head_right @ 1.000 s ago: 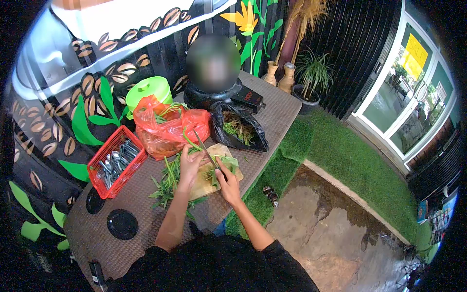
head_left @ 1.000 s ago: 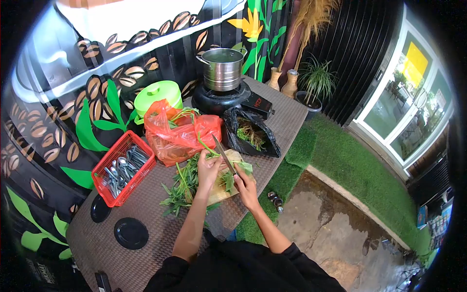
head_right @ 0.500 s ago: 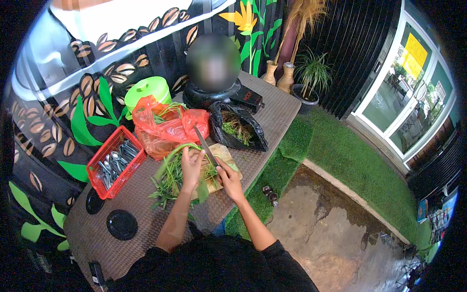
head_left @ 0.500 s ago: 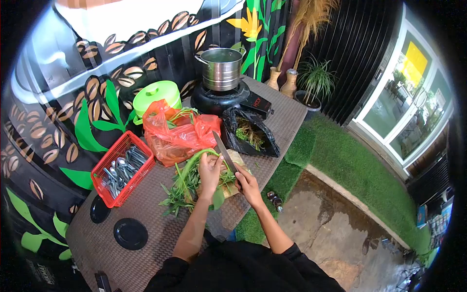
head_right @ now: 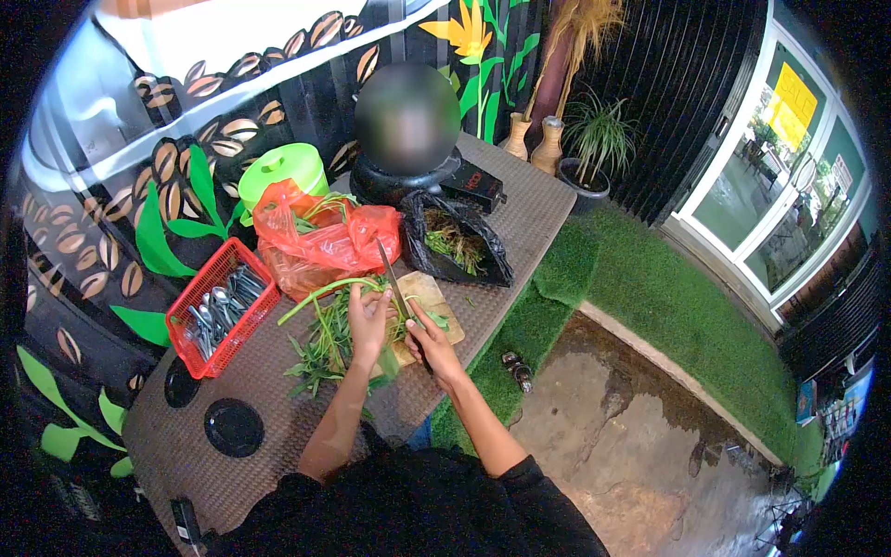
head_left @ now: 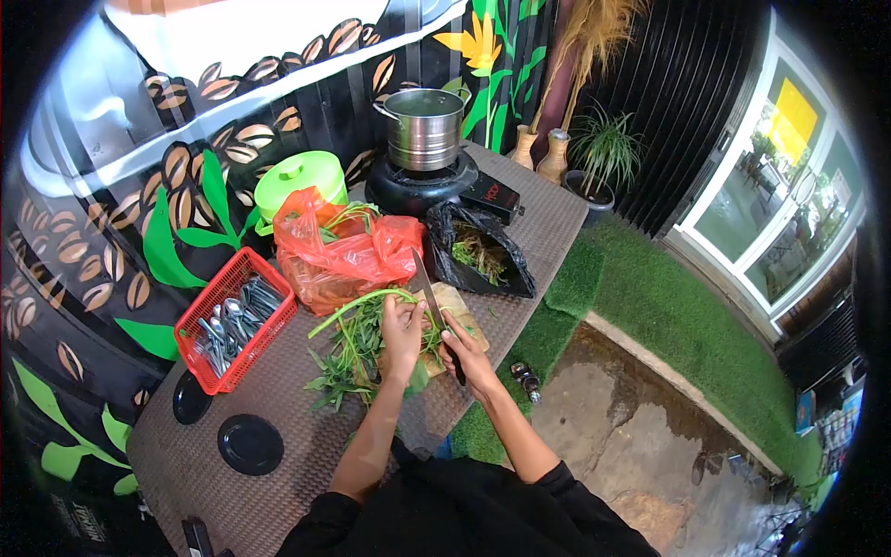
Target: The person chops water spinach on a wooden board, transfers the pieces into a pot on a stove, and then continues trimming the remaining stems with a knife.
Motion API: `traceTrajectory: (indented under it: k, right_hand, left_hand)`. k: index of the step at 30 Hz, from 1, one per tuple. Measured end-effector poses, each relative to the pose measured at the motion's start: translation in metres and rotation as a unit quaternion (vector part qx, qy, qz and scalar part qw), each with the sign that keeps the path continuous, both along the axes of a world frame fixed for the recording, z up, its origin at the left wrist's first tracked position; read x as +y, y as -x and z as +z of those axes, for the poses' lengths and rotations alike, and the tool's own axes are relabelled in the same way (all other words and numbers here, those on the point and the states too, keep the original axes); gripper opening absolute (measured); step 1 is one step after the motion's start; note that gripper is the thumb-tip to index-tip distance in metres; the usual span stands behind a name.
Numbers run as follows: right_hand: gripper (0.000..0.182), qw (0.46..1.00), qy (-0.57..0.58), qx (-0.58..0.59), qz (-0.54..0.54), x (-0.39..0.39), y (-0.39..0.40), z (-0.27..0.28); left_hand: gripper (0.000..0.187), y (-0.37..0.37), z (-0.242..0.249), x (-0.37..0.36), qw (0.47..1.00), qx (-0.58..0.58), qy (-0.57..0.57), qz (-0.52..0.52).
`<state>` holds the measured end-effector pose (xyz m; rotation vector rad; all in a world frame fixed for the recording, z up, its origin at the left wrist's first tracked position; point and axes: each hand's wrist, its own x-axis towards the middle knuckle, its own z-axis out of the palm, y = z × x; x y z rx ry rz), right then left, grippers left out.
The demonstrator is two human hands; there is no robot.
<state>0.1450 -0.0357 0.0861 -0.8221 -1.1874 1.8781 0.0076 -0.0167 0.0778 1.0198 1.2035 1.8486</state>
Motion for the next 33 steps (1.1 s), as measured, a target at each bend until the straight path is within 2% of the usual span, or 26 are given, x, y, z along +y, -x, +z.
traceTrajectory:
  k: [3, 4, 5, 6, 7, 8, 10, 12, 16, 18, 19, 20, 22, 23, 24, 25, 26, 27, 28, 29, 31, 32, 33]
  right_hand:
    - [0.05, 1.0, -0.004, 0.002, -0.019, 0.0, 0.0, -0.004]
    - [0.05, 1.0, -0.004, 0.002, -0.018, 0.005, 0.003, -0.02]
    - [0.045, 0.98, -0.164, -0.067, -0.092, 0.014, 0.01, -0.048]
    - [0.042, 0.925, -0.318, -0.133, -0.163, 0.013, 0.016, -0.044]
    - [0.036, 0.896, -0.334, -0.212, -0.202, 0.01, 0.015, -0.04]
    - [0.036, 0.896, -0.334, -0.212, -0.202, 0.006, 0.016, -0.037]
    - [0.035, 0.892, -0.262, -0.302, -0.211, -0.006, 0.021, -0.014]
    - [0.033, 0.877, -0.268, -0.324, -0.233, -0.009, 0.027, -0.011]
    - [0.033, 0.899, -0.24, -0.274, -0.243, -0.011, 0.037, -0.005]
    - [0.035, 0.911, -0.216, -0.259, -0.237, -0.01, 0.043, -0.007]
    - [0.036, 0.917, -0.206, -0.249, -0.235, -0.006, 0.047, -0.015]
    - [0.037, 0.923, -0.197, -0.238, -0.231, -0.004, 0.05, -0.023]
    - [0.032, 0.91, -0.239, -0.221, -0.258, -0.002, 0.055, -0.026]
    - [0.032, 0.905, -0.219, -0.235, -0.28, 0.002, 0.055, -0.027]
    - [0.032, 0.899, -0.198, -0.249, -0.301, 0.007, 0.055, -0.033]
    - [0.032, 0.881, -0.244, -0.195, -0.355, 0.03, 0.056, -0.068]
    - [0.032, 0.882, -0.244, -0.195, -0.353, 0.033, 0.047, -0.064]
    - [0.033, 0.958, -0.097, -0.11, -0.247, 0.037, 0.034, -0.05]
    - [0.035, 0.99, 0.054, -0.023, -0.131, 0.038, 0.028, -0.034]
    - [0.035, 0.984, 0.14, 0.026, -0.105, 0.036, 0.029, -0.016]
    - [0.035, 0.987, 0.146, 0.035, -0.064, 0.039, 0.02, -0.008]
    - [0.036, 0.987, 0.155, 0.045, -0.02, 0.04, 0.015, -0.004]
    - [0.035, 0.99, 0.133, 0.043, -0.026, 0.038, 0.013, 0.005]
  left_hand:
    - [0.029, 0.002, -0.001, -0.002, 1.0, 0.02, 0.014, -0.004]
    - [0.029, 0.002, -0.003, -0.001, 1.0, 0.02, 0.014, -0.003]
    - [0.027, 0.0, -0.008, 0.0, 0.997, 0.063, -0.003, 0.037]
    - [0.025, -0.002, -0.006, 0.0, 0.991, 0.105, -0.02, 0.076]
    - [0.025, -0.005, -0.005, -0.003, 0.991, 0.105, -0.019, 0.076]
    - [0.023, -0.009, -0.003, -0.006, 0.989, 0.113, -0.006, 0.097]
    - [0.02, -0.011, -0.003, -0.008, 0.986, 0.122, 0.008, 0.117]
    - [0.015, -0.012, -0.004, -0.007, 0.973, 0.168, 0.03, 0.157]
    - [0.012, -0.015, -0.008, -0.009, 0.97, 0.155, 0.041, 0.185]
    - [0.012, -0.014, -0.021, -0.006, 0.932, 0.214, -0.053, 0.288]
    - [0.012, -0.018, -0.013, -0.012, 0.956, 0.139, 0.001, 0.257]
    - [0.012, -0.018, -0.014, -0.012, 0.957, 0.139, 0.001, 0.256]
    - [0.012, -0.013, -0.018, -0.013, 0.943, 0.181, -0.031, 0.276]
    - [0.011, -0.012, -0.02, -0.014, 0.956, 0.114, -0.036, 0.27]
    - [0.011, -0.01, -0.015, -0.015, 0.956, 0.113, -0.036, 0.27]
    - [0.011, -0.008, -0.007, -0.018, 0.953, 0.123, -0.064, 0.271]
    - [0.011, -0.004, -0.004, -0.02, 0.948, 0.134, -0.09, 0.274]
    - [0.012, 0.005, -0.01, -0.019, 0.951, 0.181, -0.07, 0.242]
    - [0.012, 0.011, -0.012, -0.019, 0.95, 0.18, -0.069, 0.244]
    - [0.013, 0.014, -0.011, -0.016, 0.962, 0.135, -0.067, 0.227]
    - [0.015, 0.018, -0.011, -0.004, 0.976, 0.012, -0.085, 0.202]
    - [0.015, 0.021, -0.012, -0.003, 0.975, 0.013, -0.085, 0.203]
    - [0.016, 0.023, -0.009, -0.005, 0.977, -0.018, -0.059, 0.206]
